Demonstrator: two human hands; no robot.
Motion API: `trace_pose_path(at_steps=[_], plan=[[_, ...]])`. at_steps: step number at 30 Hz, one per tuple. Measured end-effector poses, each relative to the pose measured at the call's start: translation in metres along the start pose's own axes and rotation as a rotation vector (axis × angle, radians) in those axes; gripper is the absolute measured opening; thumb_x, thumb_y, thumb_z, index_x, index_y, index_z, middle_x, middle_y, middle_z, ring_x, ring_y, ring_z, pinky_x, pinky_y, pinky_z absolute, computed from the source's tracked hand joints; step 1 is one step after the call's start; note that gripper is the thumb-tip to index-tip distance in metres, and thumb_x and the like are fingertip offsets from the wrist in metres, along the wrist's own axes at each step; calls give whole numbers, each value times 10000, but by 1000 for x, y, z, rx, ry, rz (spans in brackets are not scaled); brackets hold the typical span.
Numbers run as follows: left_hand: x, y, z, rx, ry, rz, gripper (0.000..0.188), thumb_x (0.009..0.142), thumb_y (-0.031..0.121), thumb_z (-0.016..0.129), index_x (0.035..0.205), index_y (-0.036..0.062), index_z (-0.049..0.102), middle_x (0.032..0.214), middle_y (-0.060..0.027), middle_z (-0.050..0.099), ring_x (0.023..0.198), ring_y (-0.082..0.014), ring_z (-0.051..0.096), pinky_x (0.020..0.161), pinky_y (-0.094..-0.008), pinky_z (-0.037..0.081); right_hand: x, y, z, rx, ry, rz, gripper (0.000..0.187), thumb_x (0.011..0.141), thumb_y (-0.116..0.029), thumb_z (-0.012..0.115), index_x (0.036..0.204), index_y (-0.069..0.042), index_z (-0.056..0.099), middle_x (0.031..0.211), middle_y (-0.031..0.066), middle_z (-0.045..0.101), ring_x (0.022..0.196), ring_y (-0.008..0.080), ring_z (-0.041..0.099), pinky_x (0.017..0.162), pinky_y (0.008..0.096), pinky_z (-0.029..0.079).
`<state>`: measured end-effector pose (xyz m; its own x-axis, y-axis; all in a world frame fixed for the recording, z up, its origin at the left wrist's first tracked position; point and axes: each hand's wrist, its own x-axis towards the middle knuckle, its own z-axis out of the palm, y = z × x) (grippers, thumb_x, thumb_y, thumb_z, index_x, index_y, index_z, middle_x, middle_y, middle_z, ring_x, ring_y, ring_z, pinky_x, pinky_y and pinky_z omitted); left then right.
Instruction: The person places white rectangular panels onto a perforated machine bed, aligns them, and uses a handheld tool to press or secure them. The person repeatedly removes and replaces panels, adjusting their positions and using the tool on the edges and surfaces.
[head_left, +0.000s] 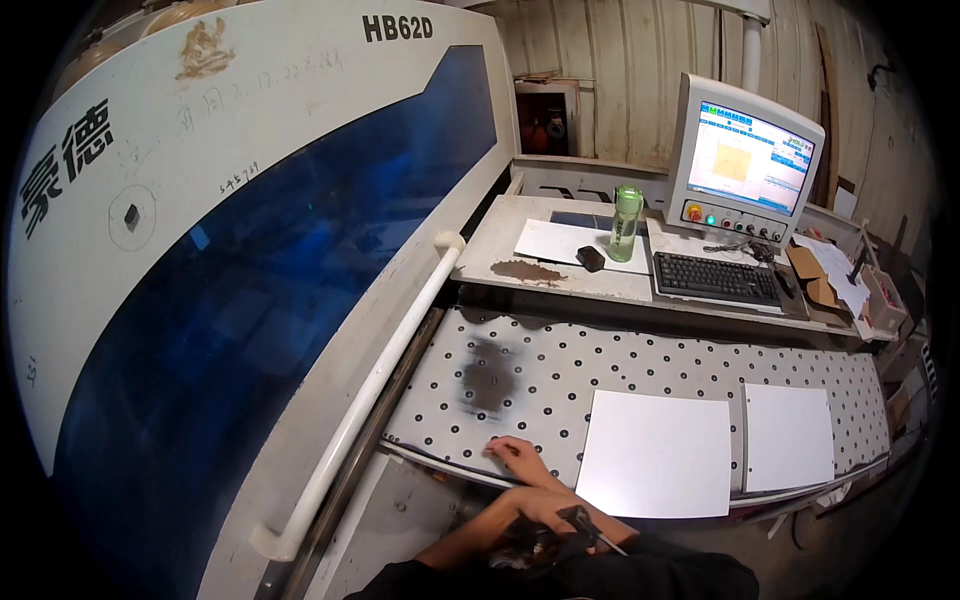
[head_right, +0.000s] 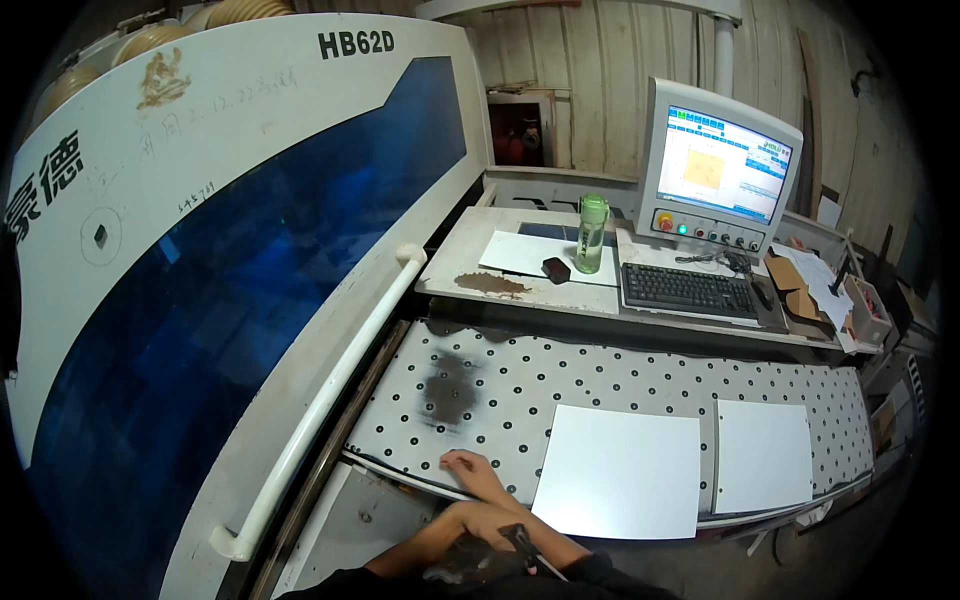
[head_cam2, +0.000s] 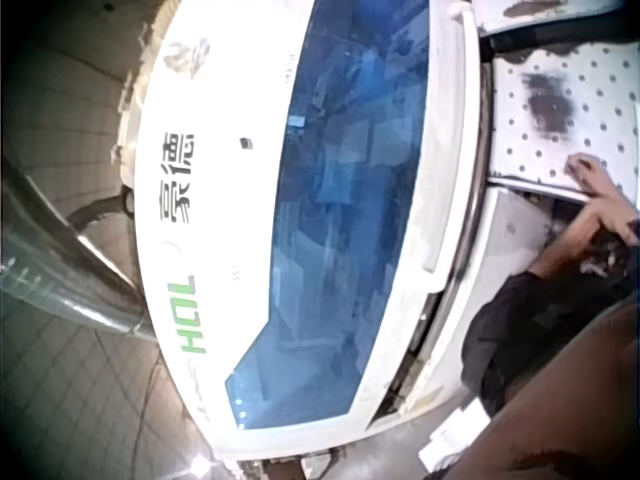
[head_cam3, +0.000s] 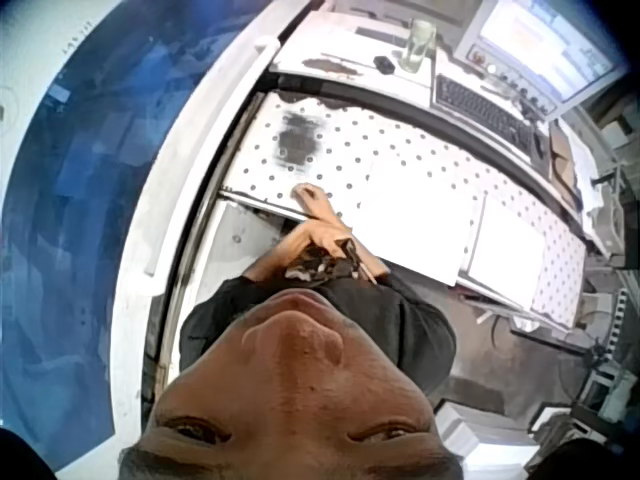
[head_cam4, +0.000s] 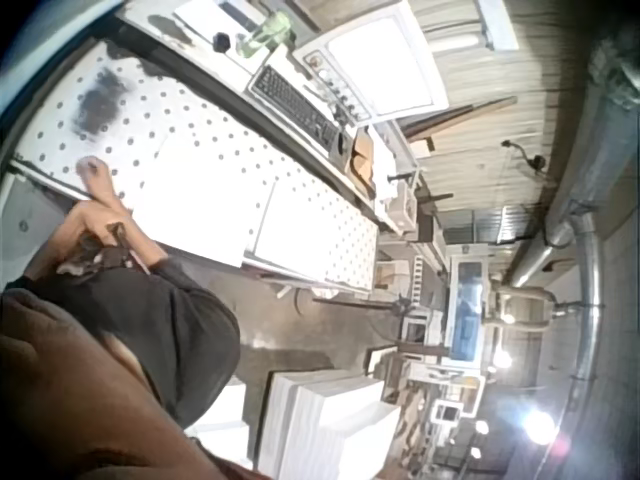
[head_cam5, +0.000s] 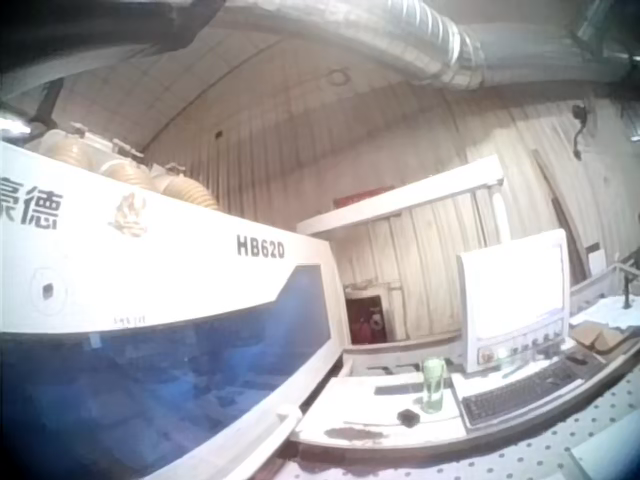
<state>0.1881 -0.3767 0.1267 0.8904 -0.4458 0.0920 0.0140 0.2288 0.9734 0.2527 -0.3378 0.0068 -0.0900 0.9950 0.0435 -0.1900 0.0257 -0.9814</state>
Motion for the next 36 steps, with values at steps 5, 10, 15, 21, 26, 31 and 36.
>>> trace_pose_path(at_steps=[5, 10, 15, 21, 26, 31, 36], plan=[[-71, 27, 3, 155, 211, -265, 418, 994, 395, 655, 786, 32, 676, 735, 5, 651, 726, -95, 573, 692, -273, 447, -60, -90, -53, 383, 238, 28, 368, 1090, -291, 466, 989, 12, 650, 1017, 160, 713, 914, 228, 710, 859, 337, 591], [-102, 25, 18, -37, 415, -461, 396, 1005, 348, 661, 1226, 26, 721, 697, 34, 638, 706, -57, 551, 670, -222, 404, -109, -127, -104, 91, 440, -10, 443, 1083, -381, 485, 763, -79, 535, 590, 25, 524, 515, 141, 529, 618, 313, 542], [-114, 0, 3, 99, 565, -475, 409, 973, 417, 693, 1102, 32, 749, 709, -6, 665, 702, -91, 614, 642, -257, 471, -132, -130, -80, -111, 508, 109, 182, 1070, -205, 554, 1112, -33, 595, 642, -6, 536, 573, 71, 512, 653, 253, 518], [-63, 39, 0, 113, 1203, 10, 393, 1009, 302, 670, 1249, -8, 654, 1063, -44, 710, 921, -124, 648, 848, -265, 501, -138, -135, -58, -297, 436, -21, 550, 926, -56, 685, 1435, -51, 475, 1367, 139, 574, 1267, 228, 565, 1011, 373, 492], [9, 29, -13, 450, 1344, 313, 590, 998, 367, 670, 1413, -20, 509, 1379, -156, 534, 1245, -226, 533, 1088, -349, 390, -111, -134, -35, -892, 271, -477, 1161, 766, -198, 809, 1615, -28, 36, 1663, 252, 118, 1559, 408, 118, 1250, 484, 167], [54, 24, -16, 894, 1233, 9, 729, 989, 446, 614, 1529, 18, 379, 1540, -262, 279, 1458, -478, 246, 1181, -546, 248, -107, -126, -33, -473, 660, -369, 956, 874, -232, 762, 1566, -2, 143, 1398, 192, 438, 1257, 288, 503, 1057, 427, 427], [45, 32, -35, 1019, 1108, -133, 782, 980, 488, 624, 1600, 131, 310, 1616, -277, 174, 1500, -474, 189, 1212, -557, 198, -111, -113, -70, 132, 947, -294, 440, 1036, -284, 600, 1358, -59, 403, 982, 86, 619, 859, 185, 633, 789, 322, 524]])
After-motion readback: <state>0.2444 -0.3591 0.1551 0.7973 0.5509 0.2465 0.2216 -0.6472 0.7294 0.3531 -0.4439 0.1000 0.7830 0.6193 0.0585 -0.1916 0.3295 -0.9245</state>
